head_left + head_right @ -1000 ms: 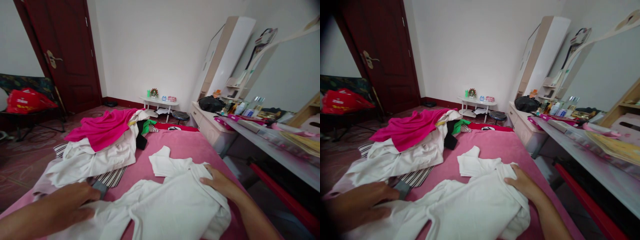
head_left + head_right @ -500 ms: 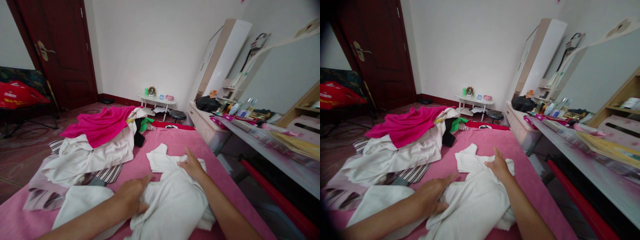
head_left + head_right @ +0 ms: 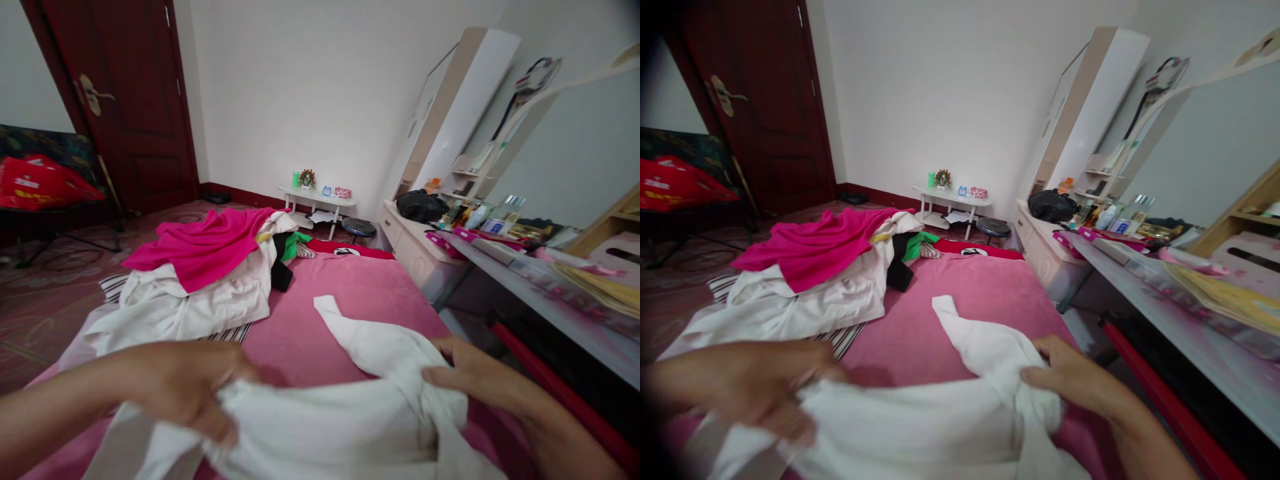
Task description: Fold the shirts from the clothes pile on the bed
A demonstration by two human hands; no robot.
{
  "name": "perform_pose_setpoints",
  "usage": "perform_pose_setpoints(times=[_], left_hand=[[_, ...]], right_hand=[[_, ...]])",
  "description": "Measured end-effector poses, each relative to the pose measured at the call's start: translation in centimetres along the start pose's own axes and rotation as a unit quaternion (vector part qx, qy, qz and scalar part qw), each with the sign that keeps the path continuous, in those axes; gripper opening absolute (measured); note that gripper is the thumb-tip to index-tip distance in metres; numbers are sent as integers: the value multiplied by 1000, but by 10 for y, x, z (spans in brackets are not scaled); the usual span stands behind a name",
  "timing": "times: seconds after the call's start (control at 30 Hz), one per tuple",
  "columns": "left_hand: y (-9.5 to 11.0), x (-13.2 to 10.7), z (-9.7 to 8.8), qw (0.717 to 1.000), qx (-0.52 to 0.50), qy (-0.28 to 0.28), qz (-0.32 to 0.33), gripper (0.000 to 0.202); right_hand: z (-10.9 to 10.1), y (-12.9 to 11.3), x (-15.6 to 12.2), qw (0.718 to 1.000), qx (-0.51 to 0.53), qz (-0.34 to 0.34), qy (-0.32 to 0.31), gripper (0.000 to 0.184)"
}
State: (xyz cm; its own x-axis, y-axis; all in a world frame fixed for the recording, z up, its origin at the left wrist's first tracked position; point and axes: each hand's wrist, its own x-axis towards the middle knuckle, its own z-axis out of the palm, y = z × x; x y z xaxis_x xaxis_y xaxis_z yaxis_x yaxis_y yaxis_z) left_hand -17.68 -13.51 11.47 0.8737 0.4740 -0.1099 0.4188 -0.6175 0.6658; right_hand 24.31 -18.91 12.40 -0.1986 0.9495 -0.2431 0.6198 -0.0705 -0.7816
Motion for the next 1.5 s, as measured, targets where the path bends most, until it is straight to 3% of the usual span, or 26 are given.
perform_pose_setpoints(times=[0.03,0.07,0.13,0.17,0.2,0.27,0.43,0.53,0.6,0.7,0.8,0.9,0.97,1.1,1.17,1.23,1.37,1.5], left_hand=[[1,22,-17,1000,5,0,7,22],[2,46,-34,993,74,84,-33,16],[4,93,-63,923,217,302,-97,25],[4,112,-71,890,255,363,-104,31],[2,126,-74,861,289,405,-104,38],[-5,137,-59,844,329,417,-81,48],[-47,107,40,924,307,228,-4,60],[-66,91,72,939,280,198,-24,54],[-72,91,71,940,274,198,-38,49],[-77,96,55,936,294,184,-54,57],[-87,97,38,919,333,184,-99,68],[-99,91,29,904,361,193,-121,68],[-102,87,28,901,369,194,-119,64],[-97,93,28,901,361,202,-129,53],[-93,101,28,899,356,209,-145,44],[-90,109,27,896,355,218,-155,36],[-78,112,18,892,372,226,-120,23],[-37,86,-1,897,389,208,-44,15]], right_hand=[[-6,-3,10,996,-2,-2,90,30],[-13,-6,24,979,2,-12,206,34],[-23,-9,56,904,37,-64,421,48],[-26,-8,70,869,61,-94,482,58],[-27,-5,81,851,80,-116,505,67],[-20,9,91,857,97,-127,490,77],[38,65,69,926,16,-91,365,56],[70,79,57,939,-62,-125,315,47],[83,75,59,931,-125,-173,297,49],[94,60,70,923,-216,-226,225,70],[98,54,81,930,-267,-202,154,74],[96,57,85,935,-270,-159,169,58],[93,60,83,935,-266,-153,177,57],[86,55,70,936,-304,-155,86,92],[85,48,68,928,-341,-146,44,99],[86,42,72,922,-358,-139,53,87],[86,35,83,920,-339,-134,142,37],[72,20,59,931,-278,-118,203,14]])
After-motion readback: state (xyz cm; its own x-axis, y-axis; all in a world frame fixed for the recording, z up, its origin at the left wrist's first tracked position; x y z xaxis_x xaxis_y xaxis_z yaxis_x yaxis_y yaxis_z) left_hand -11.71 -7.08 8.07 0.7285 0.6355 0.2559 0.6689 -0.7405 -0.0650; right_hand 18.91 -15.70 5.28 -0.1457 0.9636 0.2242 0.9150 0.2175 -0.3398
